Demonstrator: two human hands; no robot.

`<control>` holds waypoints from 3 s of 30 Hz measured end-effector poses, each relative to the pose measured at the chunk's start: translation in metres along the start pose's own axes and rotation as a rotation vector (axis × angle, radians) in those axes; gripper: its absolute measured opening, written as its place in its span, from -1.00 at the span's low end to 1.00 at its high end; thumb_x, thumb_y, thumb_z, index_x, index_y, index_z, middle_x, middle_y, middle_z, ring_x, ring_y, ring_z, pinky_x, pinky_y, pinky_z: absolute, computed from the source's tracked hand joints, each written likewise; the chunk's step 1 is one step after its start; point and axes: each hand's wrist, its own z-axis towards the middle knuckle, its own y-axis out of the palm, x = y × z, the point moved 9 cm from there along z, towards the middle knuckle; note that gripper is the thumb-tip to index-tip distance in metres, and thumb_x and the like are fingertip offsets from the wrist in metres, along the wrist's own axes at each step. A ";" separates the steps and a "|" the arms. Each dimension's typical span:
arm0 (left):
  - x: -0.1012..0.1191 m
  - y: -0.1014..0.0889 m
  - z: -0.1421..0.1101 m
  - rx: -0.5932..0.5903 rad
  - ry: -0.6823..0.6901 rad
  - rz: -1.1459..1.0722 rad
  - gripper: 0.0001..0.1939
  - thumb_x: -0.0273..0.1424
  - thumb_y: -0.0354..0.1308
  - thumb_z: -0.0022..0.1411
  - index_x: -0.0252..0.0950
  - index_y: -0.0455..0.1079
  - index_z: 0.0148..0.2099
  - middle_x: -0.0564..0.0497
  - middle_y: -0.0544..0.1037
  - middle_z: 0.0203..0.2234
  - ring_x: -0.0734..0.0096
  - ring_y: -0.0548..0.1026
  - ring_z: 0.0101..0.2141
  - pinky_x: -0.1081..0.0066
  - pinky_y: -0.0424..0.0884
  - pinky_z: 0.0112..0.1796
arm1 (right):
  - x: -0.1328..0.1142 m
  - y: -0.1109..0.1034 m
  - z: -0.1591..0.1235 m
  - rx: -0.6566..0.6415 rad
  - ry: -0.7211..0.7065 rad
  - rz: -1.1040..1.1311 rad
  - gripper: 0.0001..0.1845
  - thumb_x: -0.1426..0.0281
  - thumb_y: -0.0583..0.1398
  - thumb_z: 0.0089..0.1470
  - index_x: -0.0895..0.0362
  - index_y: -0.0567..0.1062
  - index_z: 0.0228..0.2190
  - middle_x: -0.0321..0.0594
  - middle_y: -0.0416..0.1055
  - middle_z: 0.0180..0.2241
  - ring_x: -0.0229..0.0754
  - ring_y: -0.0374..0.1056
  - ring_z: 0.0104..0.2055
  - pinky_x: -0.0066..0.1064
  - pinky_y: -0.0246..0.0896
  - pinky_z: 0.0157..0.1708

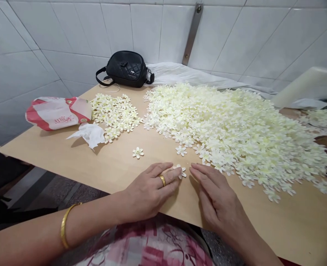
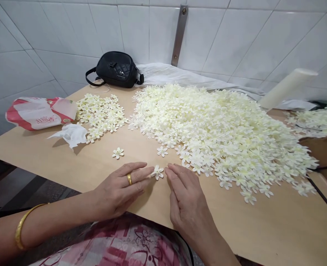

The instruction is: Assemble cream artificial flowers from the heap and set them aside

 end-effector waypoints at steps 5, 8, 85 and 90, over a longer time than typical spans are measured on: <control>0.002 0.019 0.008 -0.098 -0.008 0.052 -0.65 -0.40 -0.09 0.18 -0.44 0.21 0.00 -0.20 0.30 0.00 0.17 0.14 0.07 0.18 0.11 0.04 | -0.009 0.005 -0.003 -0.034 -0.049 -0.060 -0.54 0.65 -0.04 -0.07 0.24 0.29 -0.08 0.01 0.26 -0.05 -0.03 0.10 0.03 -0.05 0.06 -0.01; 0.005 0.020 0.013 -0.116 -0.034 0.058 -0.48 -0.18 -0.10 0.16 -0.49 0.16 0.04 -0.25 0.33 -0.04 0.08 0.16 0.05 0.14 0.11 0.02 | -0.011 0.009 -0.002 -0.068 -0.056 -0.072 -0.49 0.66 -0.04 -0.11 0.26 0.27 -0.05 0.00 0.23 -0.01 -0.01 0.05 0.07 -0.01 0.05 -0.01; -0.135 0.012 0.051 0.564 -0.903 -1.191 -0.95 -0.54 0.12 -0.10 -0.37 0.30 -0.55 0.13 0.32 -0.72 0.62 0.27 -0.64 0.56 0.24 -0.55 | -0.011 0.011 0.097 0.286 -0.178 -0.154 -0.63 0.65 -0.07 -0.08 0.35 0.38 -0.22 0.05 0.31 -0.37 -0.05 0.19 -0.30 -0.17 0.16 -0.35; -0.138 0.030 0.056 0.487 -0.878 -1.484 -0.92 -0.51 0.18 -0.12 -0.38 0.31 -0.51 0.07 0.40 -0.66 0.55 0.37 -0.61 0.44 0.34 -0.45 | 0.025 -0.002 0.100 0.287 0.033 0.353 -0.72 0.53 -0.01 0.04 0.15 0.42 -0.23 -0.14 0.31 -0.38 -0.18 0.25 -0.33 -0.34 0.22 -0.36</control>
